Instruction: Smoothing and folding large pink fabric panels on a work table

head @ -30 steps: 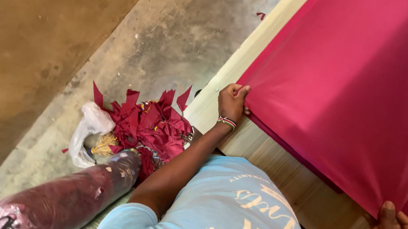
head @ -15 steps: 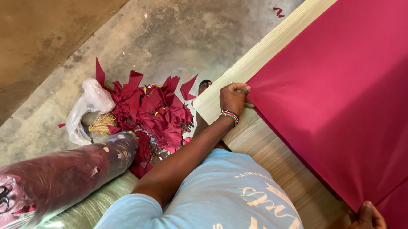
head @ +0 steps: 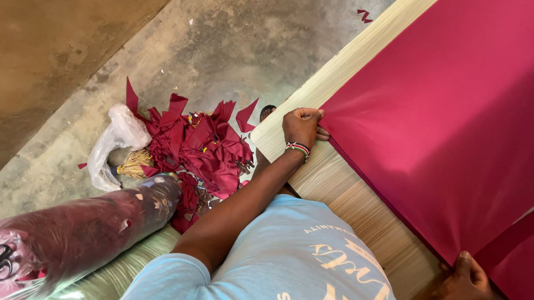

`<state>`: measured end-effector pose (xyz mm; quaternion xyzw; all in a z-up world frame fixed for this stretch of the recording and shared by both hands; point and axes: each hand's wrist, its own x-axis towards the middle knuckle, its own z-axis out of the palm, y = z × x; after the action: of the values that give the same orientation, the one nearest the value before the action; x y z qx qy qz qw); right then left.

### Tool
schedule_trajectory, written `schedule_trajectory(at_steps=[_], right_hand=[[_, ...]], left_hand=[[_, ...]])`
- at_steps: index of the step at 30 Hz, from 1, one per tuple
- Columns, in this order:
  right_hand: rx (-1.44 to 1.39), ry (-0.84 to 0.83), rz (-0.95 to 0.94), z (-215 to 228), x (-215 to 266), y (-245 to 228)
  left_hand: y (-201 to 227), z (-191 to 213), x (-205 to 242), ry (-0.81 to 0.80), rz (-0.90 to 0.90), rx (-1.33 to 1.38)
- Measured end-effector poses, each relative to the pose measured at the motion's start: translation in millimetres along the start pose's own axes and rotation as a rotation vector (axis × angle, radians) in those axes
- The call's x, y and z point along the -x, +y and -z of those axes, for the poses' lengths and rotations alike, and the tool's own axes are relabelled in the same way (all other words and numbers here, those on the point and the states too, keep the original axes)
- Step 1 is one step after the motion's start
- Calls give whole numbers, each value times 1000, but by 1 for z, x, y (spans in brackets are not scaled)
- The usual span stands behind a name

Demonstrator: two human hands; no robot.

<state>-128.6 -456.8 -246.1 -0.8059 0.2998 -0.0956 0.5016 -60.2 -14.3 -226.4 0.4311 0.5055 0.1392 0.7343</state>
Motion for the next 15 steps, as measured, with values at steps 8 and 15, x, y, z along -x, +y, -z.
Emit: schedule_trajectory(at_steps=[8, 15], right_hand=[[136, -1, 149, 3, -23, 51], [674, 127, 471, 15, -19, 59]], left_hand=[[18, -1, 16, -1, 26, -71], [17, 7, 15, 15, -85, -291]])
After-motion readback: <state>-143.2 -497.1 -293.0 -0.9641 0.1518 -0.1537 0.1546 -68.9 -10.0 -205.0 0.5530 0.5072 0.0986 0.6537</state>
